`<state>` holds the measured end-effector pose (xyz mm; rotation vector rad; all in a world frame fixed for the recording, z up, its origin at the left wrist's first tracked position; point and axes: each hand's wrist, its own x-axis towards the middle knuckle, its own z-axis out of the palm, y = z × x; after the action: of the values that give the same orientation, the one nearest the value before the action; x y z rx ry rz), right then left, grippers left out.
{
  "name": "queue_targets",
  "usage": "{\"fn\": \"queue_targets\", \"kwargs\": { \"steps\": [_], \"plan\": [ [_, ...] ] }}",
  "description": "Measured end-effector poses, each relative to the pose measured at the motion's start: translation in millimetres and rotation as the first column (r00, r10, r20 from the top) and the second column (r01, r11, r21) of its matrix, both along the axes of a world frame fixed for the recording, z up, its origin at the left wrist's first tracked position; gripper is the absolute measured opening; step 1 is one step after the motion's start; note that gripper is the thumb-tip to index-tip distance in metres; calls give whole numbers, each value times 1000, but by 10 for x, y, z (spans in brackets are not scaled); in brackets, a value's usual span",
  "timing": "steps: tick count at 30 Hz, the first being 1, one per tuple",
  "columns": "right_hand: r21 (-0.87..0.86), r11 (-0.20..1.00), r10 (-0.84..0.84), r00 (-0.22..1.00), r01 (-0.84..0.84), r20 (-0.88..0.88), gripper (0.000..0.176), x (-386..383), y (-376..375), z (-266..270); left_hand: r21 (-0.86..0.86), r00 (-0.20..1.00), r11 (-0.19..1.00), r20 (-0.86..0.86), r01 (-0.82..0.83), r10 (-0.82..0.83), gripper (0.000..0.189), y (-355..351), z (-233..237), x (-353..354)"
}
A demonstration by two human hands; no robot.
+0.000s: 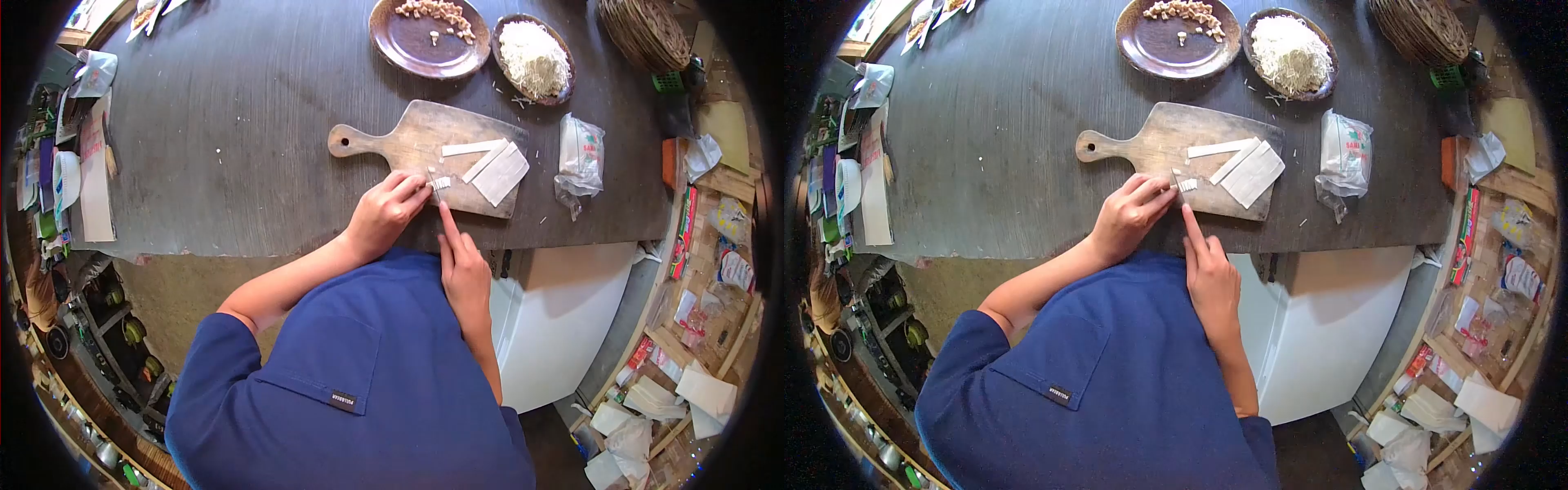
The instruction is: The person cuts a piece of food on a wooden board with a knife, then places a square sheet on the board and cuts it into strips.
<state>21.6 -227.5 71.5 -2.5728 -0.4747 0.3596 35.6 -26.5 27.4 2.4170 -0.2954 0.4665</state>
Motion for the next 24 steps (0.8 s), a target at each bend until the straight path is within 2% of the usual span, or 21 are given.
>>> {"fn": "queue_targets", "kwargs": {
  "steps": [4, 6, 9, 14, 17, 19, 24],
  "plan": [
    [-20, 1000, -15, 1000, 15, -27, 57, -13, -10, -64, -8, 999, 1000, -37, -8, 7, 29, -21, -29, -41],
    [50, 999, 10, 999, -12, 30, 58, 102, 68, -112, 8, 998, 1000, -65, -7, 8, 30, -24, -35, -79],
    [61, 998, 16, 999, -19, 46, 58, 74, 39, -58, 47, 1000, 999, -19, 14, -14, 30, 19, -35, -15],
    [-38, 999, 1, 1000, -1, -13, 58, -11, -31, -31, 23, 1000, 1000, -4, -1, 1, 27, -12, -81, -41],
    [-9, 1000, 18, 1000, -18, 9, 58, 60, 53, -60, 52, 1000, 999, -24, 3, -2, 26, -1, -64, -73],
    [13, 1000, 26, 999, -26, 22, 59, 82, 49, -38, -10, 1000, 1000, -1, 17, -17, 26, 26, -50, -41],
    [-7, 1000, 13, 1000, -13, -2, 59, -34, -56, -69, -6, 1000, 1000, 7, 18, -18, 27, 10, -63, -49]
  ]
}}
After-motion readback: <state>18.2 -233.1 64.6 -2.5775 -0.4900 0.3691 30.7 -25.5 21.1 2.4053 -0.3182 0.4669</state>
